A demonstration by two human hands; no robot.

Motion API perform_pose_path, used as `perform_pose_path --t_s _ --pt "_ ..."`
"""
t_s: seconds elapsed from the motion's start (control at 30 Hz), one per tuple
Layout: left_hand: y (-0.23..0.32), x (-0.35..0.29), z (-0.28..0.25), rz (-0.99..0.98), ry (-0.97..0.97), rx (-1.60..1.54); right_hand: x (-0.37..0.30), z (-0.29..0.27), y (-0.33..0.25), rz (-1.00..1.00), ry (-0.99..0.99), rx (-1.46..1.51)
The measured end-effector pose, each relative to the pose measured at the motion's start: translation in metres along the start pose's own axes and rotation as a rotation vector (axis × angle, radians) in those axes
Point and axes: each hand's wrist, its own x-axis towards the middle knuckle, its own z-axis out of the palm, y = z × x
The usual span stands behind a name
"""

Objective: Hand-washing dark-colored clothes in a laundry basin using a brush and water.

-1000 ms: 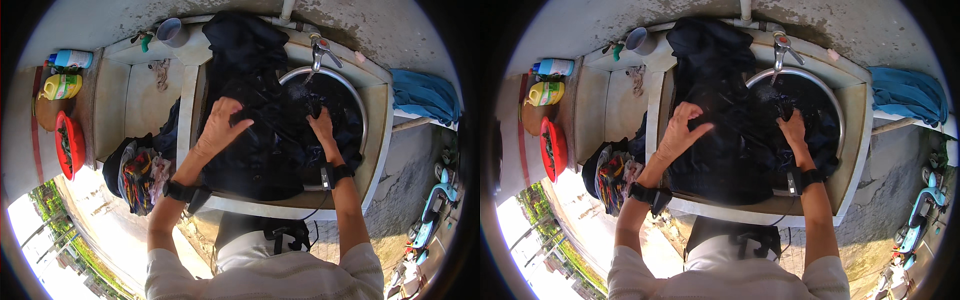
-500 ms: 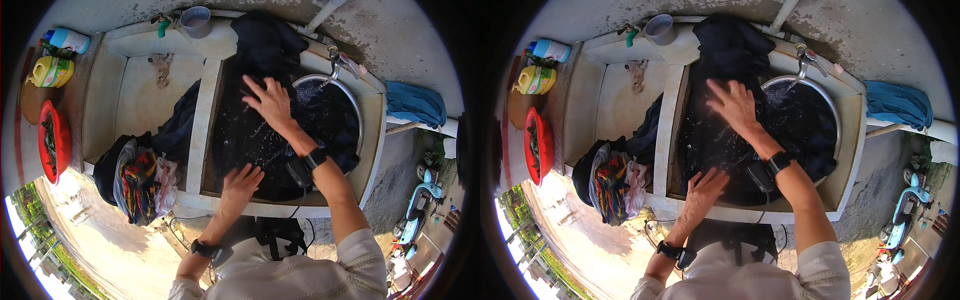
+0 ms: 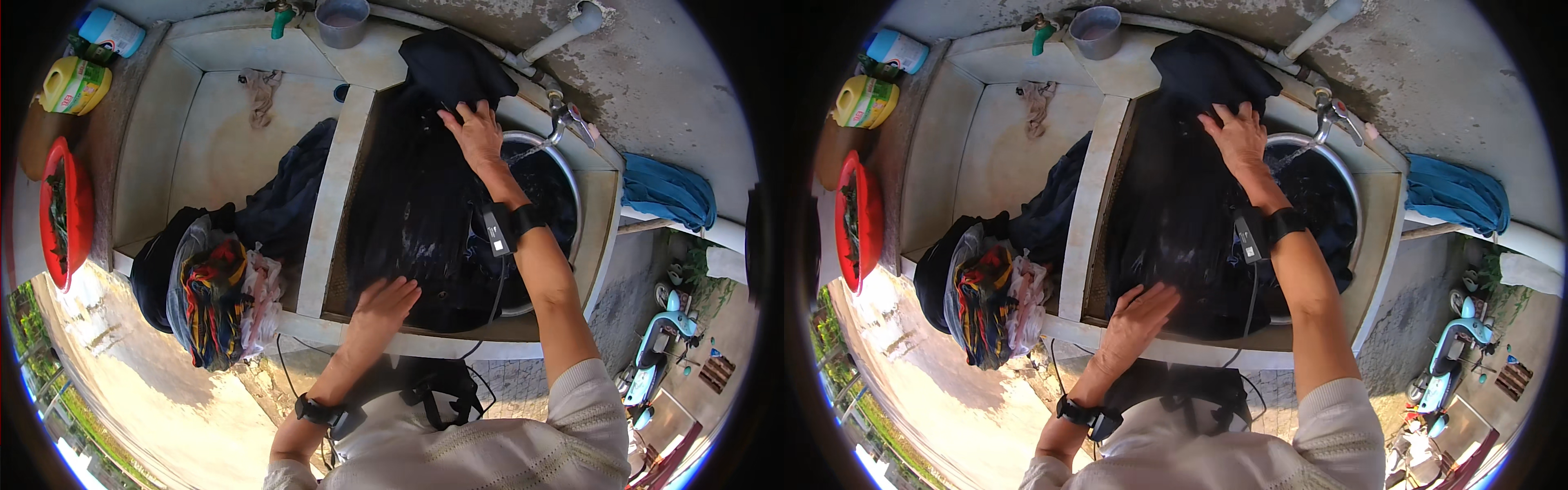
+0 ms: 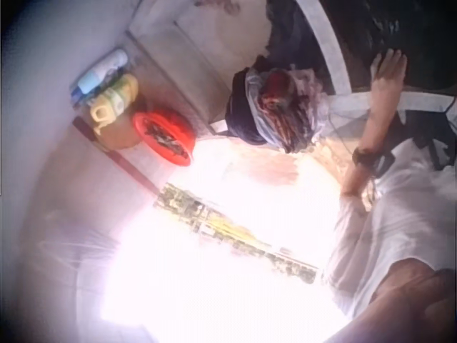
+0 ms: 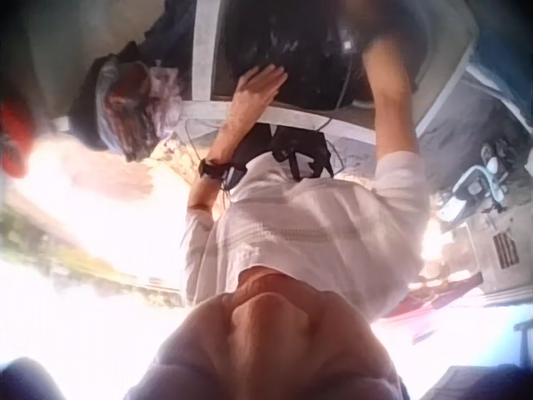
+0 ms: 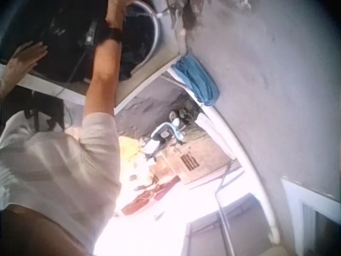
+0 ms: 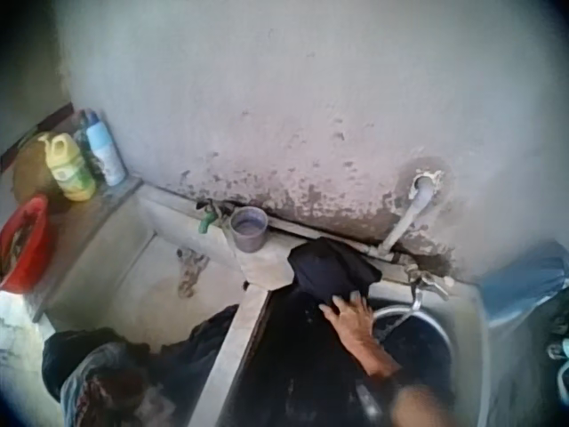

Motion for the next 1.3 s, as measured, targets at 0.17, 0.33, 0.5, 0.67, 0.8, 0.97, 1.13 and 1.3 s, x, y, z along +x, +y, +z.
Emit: perform_pose_path --t_s 0.17,0.33,0.5,0.67,0.8,0.97,1.13,1.3 --pt "-0.005 -0.002 0.000 -0.104 0.052 -0.022 -0.144 -0.039 -0.045 -0.318 -0.206 0.347" --pt "-0.005 -0.010 0.001 -0.076 0.020 0.048 -0.126 -0.035 -0.028 -0.367 -0.096 0.236" --pt "0.000 0.001 0.006 -0.027 0.052 0.011 -0.022 -0.002 0.012 -0.011 0.017 0.141" --pt "-0.003 -0.013 0.000 -0.108 -0.011 -0.005 -0.191 -0.069 -0.066 -0.536 -0.289 0.463" --pt "-0.008 -0.006 0.000 -0.075 0.061 -0.040 -0.106 -0.030 -0.037 -0.406 -0.075 0.273" --pt "0.029 0.019 -0.006 0.042 0.123 -0.320 -0.012 0.006 0.010 -0.009 -0.002 0.051" --pt "0.014 -0.024 0.023 -0.011 -0.032 0.060 -0.161 -0.085 -0.078 -0.540 -0.347 0.631" --pt "0.014 -0.014 0.016 -0.011 -0.045 0.040 -0.063 -0.019 -0.075 -0.402 -0.164 0.334"
